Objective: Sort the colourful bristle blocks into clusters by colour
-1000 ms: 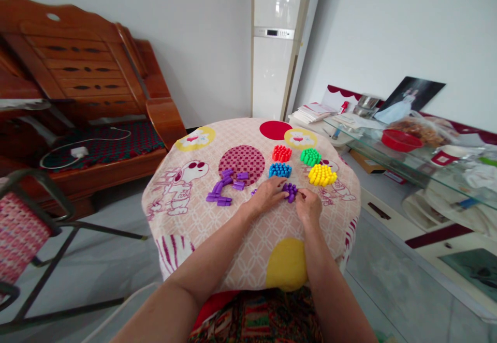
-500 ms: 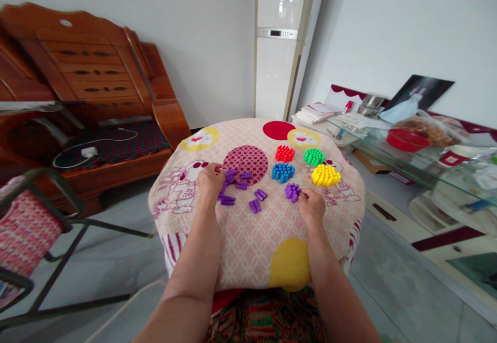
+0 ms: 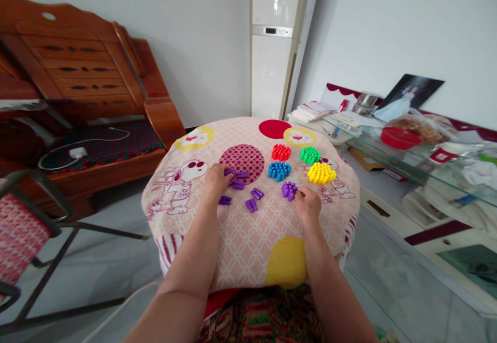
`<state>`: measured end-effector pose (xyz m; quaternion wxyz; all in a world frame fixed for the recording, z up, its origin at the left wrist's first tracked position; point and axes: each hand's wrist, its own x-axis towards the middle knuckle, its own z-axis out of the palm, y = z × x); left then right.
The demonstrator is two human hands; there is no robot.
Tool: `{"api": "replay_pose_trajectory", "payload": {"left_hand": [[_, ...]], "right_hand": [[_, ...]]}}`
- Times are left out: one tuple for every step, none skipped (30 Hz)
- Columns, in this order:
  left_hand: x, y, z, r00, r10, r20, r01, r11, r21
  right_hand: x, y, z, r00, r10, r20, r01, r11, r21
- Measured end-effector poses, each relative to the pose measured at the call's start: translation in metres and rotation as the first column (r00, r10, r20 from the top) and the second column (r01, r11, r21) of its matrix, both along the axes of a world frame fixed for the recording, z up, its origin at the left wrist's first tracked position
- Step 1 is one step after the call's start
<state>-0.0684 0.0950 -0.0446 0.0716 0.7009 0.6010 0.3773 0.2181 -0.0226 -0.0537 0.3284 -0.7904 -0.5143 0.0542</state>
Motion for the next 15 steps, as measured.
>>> {"api": "replay_pose_trajectory", "payload": {"left_hand": [[0.002, -0.003, 0.004, 1.0, 0.015, 0.02, -0.015, 1.0, 0.0], [0.006, -0.007, 0.008, 0.998, 0.023, 0.054, -0.023, 1.0, -0.002], [0.011, -0.011, 0.013, 0.995, 0.015, 0.103, -0.014, 1.0, -0.009], [0.018, -0.016, 0.017, 0.987, -0.011, 0.161, 0.015, 1.0, -0.023], [0.027, -0.022, 0.02, 0.974, -0.054, 0.219, 0.064, 0.997, -0.039], [0.037, -0.027, 0.023, 0.957, -0.109, 0.267, 0.127, 0.99, -0.053], [0.048, -0.033, 0.024, 0.941, -0.166, 0.295, 0.192, 0.979, -0.062], [0.06, -0.039, 0.025, 0.93, -0.22, 0.295, 0.249, 0.966, -0.065], [0.072, -0.044, 0.024, 0.924, -0.267, 0.272, 0.295, 0.954, -0.064], [0.083, -0.048, 0.023, 0.921, -0.307, 0.241, 0.331, 0.941, -0.064], [0.094, -0.052, 0.022, 0.915, -0.344, 0.212, 0.364, 0.929, -0.064], [0.103, -0.054, 0.02, 0.908, -0.375, 0.187, 0.393, 0.917, -0.069], [0.11, -0.055, 0.017, 0.901, -0.4, 0.168, 0.417, 0.906, -0.077], [0.116, -0.056, 0.015, 0.894, -0.421, 0.155, 0.437, 0.895, -0.09], [0.12, -0.056, 0.013, 0.888, -0.436, 0.146, 0.452, 0.885, -0.109]], "right_hand": [[0.0, 0.0, 0.0, 1.0, -0.001, -0.001, 0.001, 1.0, -0.008], [0.0, 0.0, 0.001, 1.0, 0.0, -0.003, 0.0, 1.0, -0.014], [-0.001, 0.0, 0.001, 1.0, 0.001, -0.005, -0.001, 1.0, -0.02], [-0.001, 0.0, 0.002, 1.0, 0.004, -0.009, -0.004, 1.0, -0.023], [-0.001, 0.0, 0.002, 1.0, 0.006, -0.014, -0.006, 1.0, -0.026], [-0.001, 0.0, 0.002, 1.0, 0.008, -0.017, -0.008, 1.0, -0.027], [-0.001, -0.001, 0.002, 1.0, 0.009, -0.019, -0.009, 1.0, -0.025], [-0.001, -0.001, 0.003, 1.0, 0.007, -0.02, -0.008, 1.0, -0.022], [-0.002, -0.001, 0.002, 1.0, 0.005, -0.019, -0.005, 1.0, -0.018], [-0.002, -0.001, 0.002, 1.0, 0.001, -0.016, -0.001, 1.0, -0.014], [-0.002, -0.001, 0.002, 1.0, -0.001, -0.014, 0.001, 1.0, -0.01], [-0.002, -0.001, 0.002, 1.0, 0.0, -0.011, 0.0, 1.0, -0.007], [-0.002, -0.001, 0.002, 1.0, 0.003, -0.008, -0.003, 1.0, -0.006], [-0.002, -0.001, 0.002, 1.0, 0.006, -0.006, -0.006, 1.0, -0.006], [-0.001, -0.001, 0.002, 1.0, 0.009, -0.005, -0.009, 1.0, -0.008]]}}
